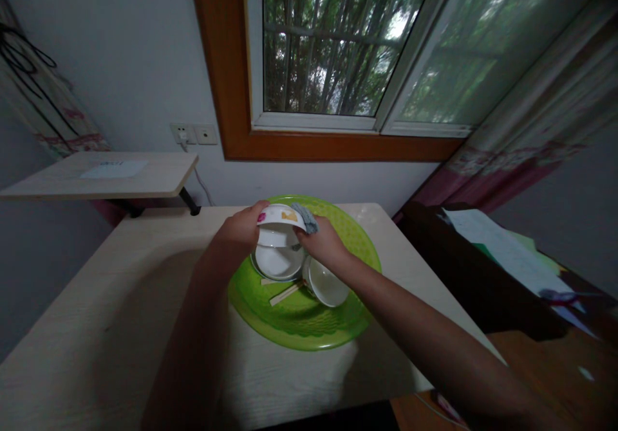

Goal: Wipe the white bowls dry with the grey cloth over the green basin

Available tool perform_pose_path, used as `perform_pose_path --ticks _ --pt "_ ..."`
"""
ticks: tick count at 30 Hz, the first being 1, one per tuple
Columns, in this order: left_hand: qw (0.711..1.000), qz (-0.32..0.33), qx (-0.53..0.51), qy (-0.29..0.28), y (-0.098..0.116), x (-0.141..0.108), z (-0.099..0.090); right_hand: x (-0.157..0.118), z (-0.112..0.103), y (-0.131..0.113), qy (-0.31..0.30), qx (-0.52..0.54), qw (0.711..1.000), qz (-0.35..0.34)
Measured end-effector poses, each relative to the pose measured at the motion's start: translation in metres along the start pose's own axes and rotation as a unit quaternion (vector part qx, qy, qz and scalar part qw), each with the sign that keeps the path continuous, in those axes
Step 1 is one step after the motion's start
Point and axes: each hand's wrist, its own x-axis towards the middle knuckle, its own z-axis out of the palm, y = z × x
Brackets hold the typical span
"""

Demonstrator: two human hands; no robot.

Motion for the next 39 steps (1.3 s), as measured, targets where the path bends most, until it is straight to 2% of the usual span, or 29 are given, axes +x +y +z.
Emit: perform_pose_path --ticks 3,5,9,12,15,22,31,39 --pt "1.0 0.014 0.006 -0.003 -0.003 0.001 0.002 0.003 -0.001 0.001 -0.022 -0.026 0.999 0.018" --pt "0.999 0.04 0.002 0.004 -0.004 0.003 0.004 0.005 -0.002 0.003 -0.015 -0.019 0.999 0.023" --pt "0.99 0.136 -0.048 0.013 -0.004 0.006 0.008 0.008 -0.009 0.006 0.0 -0.035 0.999 0.009" --pt "0.972 0.221 -0.074 -0.009 -0.006 0.007 0.011 0.007 -0.014 0.006 -0.003 -0.055 0.998 -0.002" --pt "0.963 0.257 -0.072 -0.049 -0.009 0.007 0.013 0.003 -0.014 0.007 -0.009 -0.06 0.998 -0.024" --pt "0.95 0.277 -0.113 -0.084 -0.011 0.007 0.006 -0.002 -0.014 0.006 0.004 -0.056 0.998 -0.03" --pt "0.953 0.272 -0.124 -0.045 -0.017 0.002 -0.008 -0.002 -0.015 0.009 0.048 -0.019 0.996 -0.07" --pt "0.956 0.259 -0.122 -0.059 -0.018 0.003 -0.006 -0.003 -0.015 0.008 0.047 -0.061 0.995 -0.065"
